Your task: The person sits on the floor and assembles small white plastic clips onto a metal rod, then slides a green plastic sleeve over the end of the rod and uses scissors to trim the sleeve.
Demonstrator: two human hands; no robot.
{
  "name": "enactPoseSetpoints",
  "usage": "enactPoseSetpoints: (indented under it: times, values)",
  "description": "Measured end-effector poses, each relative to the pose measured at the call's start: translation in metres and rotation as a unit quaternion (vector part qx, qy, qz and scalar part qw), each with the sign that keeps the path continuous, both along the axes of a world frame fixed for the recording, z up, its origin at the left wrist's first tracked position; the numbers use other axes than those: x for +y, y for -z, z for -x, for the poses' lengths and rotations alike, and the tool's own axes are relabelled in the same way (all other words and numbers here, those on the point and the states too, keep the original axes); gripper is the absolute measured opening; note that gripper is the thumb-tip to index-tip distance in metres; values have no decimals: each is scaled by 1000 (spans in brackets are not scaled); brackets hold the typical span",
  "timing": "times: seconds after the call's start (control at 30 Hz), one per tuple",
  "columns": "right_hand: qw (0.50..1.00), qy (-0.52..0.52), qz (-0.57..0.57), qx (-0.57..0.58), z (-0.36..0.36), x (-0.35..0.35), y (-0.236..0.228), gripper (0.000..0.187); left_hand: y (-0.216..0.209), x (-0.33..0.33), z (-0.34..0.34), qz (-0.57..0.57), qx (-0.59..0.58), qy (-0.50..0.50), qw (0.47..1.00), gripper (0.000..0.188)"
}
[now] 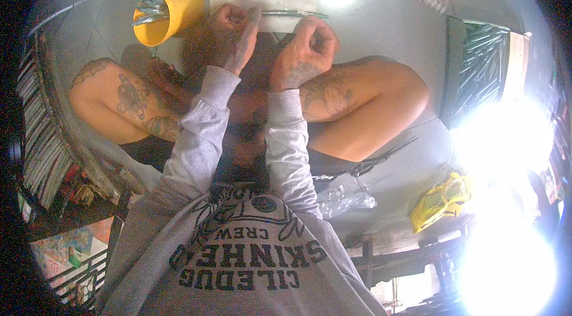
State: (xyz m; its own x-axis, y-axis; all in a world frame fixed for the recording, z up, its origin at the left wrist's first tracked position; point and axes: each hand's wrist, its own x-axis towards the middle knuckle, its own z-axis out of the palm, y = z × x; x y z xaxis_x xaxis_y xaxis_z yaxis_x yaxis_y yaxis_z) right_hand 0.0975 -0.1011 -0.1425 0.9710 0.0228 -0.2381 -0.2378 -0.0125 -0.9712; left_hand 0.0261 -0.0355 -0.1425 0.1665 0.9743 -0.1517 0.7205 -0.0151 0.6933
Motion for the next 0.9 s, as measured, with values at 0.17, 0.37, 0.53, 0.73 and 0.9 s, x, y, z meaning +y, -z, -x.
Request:
enactPoseSetpoints:
  times: [0.17,0.37,0.53,0.73,0.9]
  values:
    - [999,-6,31,-19,-1,-1,4,14,-6,1,-2,-25,-4,12,1000,34]
    - [1000,-7,27,11,1,1,-4,14,6,0,1,1,-69,-20,997,32]
    - [1000,3,1,-2,0,1,1,14,1,0,-2,2,-55,-12,998,33]
    - [1000,-2,13,-4,0,1,2,14,-11,-1,-6,53,-79,-29,995,32]
    - [999,-2,-1,39,0,3,-10,14,-12,-1,-5,32,-55,-20,998,32]
